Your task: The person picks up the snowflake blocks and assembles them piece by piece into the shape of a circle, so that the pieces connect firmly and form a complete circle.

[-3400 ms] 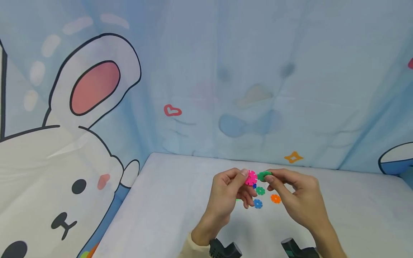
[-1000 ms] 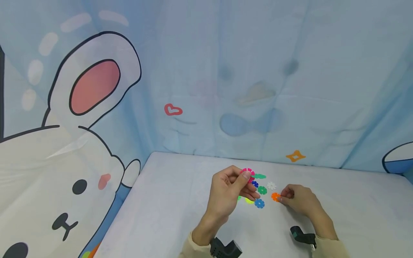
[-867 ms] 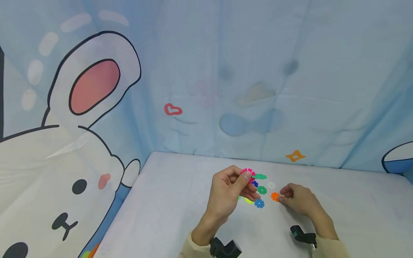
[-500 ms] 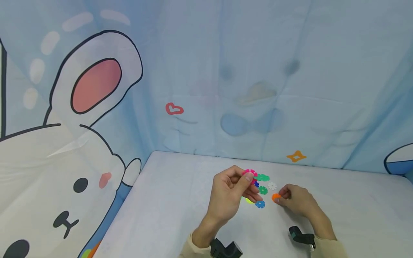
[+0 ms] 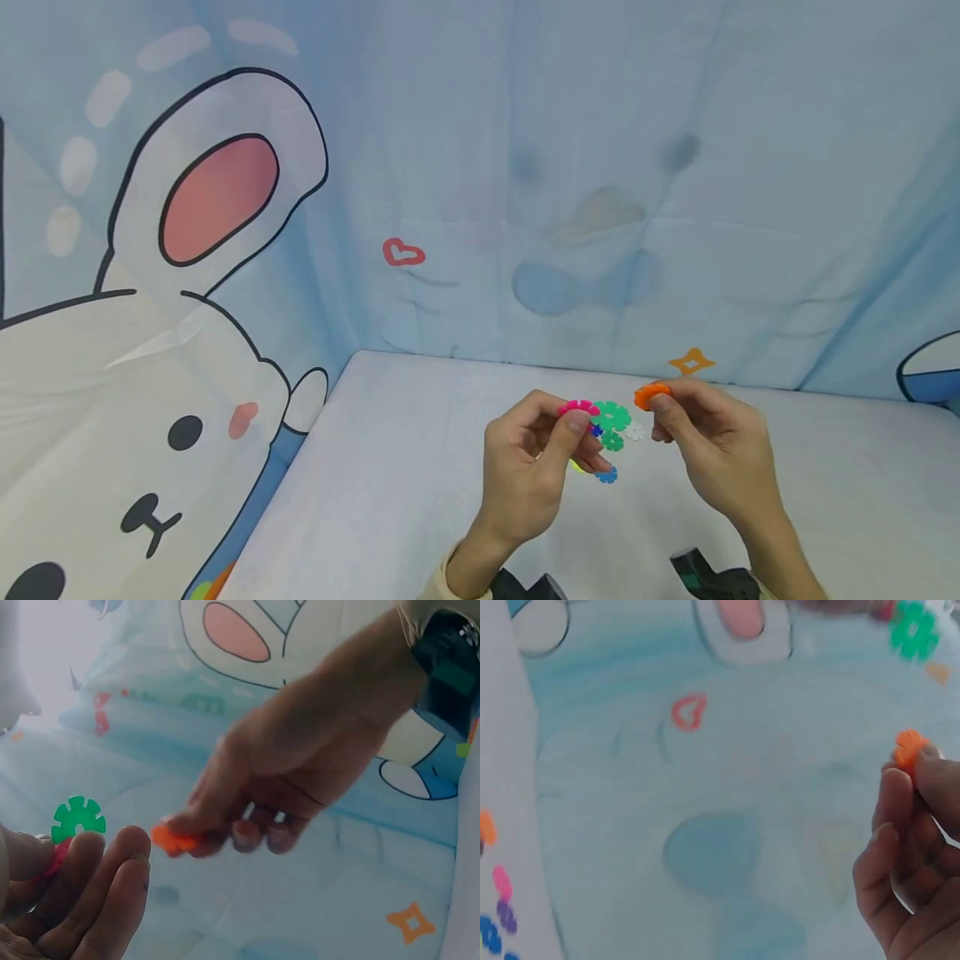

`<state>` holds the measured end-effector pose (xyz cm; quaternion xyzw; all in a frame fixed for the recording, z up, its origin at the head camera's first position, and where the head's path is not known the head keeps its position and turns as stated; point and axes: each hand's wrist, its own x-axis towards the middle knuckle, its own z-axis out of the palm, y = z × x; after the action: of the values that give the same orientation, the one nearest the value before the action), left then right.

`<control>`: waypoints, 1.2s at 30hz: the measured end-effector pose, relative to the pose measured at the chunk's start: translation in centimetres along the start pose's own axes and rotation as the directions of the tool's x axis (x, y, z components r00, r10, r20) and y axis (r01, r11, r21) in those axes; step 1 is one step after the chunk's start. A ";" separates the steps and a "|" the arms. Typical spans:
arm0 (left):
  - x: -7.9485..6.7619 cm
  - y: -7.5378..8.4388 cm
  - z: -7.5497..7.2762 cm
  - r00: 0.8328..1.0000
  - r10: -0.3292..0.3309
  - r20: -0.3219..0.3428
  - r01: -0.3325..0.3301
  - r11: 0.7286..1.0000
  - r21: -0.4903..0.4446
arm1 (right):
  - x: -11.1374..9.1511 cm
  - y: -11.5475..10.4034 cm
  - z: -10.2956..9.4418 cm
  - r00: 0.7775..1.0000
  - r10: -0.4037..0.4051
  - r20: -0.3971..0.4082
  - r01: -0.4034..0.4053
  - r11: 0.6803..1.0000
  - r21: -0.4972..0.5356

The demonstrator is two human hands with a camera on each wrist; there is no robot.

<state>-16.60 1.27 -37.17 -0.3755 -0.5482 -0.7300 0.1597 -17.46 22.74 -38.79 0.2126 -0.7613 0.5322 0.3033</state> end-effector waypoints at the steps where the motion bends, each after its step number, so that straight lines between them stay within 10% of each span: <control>1: 0.0 0.1 0.1 1.000 0.009 -0.004 -0.009 1.000 0.003 | 0.0 -0.9 0.1 0.999 -0.030 -0.019 0.032 0.997 0.067; 8: -0.1 0.5 0.3 0.999 0.050 -0.012 -0.050 0.998 0.027 | -0.3 -3.9 1.1 0.973 -0.216 -0.078 0.229 0.897 0.377; 20: -0.1 0.7 0.3 0.993 0.117 0.005 -0.117 0.992 0.049 | -0.2 -5.4 1.5 0.934 -0.333 -0.131 0.358 0.867 0.347; 31: 0.0 0.2 -0.2 0.992 0.115 0.049 -0.117 0.992 0.039 | -0.7 -5.7 2.1 0.935 -0.303 -0.182 0.320 0.945 0.068; 36: 0.1 -0.5 -0.8 0.999 -0.020 0.046 0.007 0.966 0.259 | -0.5 -5.1 1.9 0.943 -0.292 -0.161 0.293 0.956 -0.019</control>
<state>-17.26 0.72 -37.57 -0.3651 -0.6450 -0.6441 0.1894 -14.24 19.26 -36.16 0.2801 -0.6927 0.4987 0.4394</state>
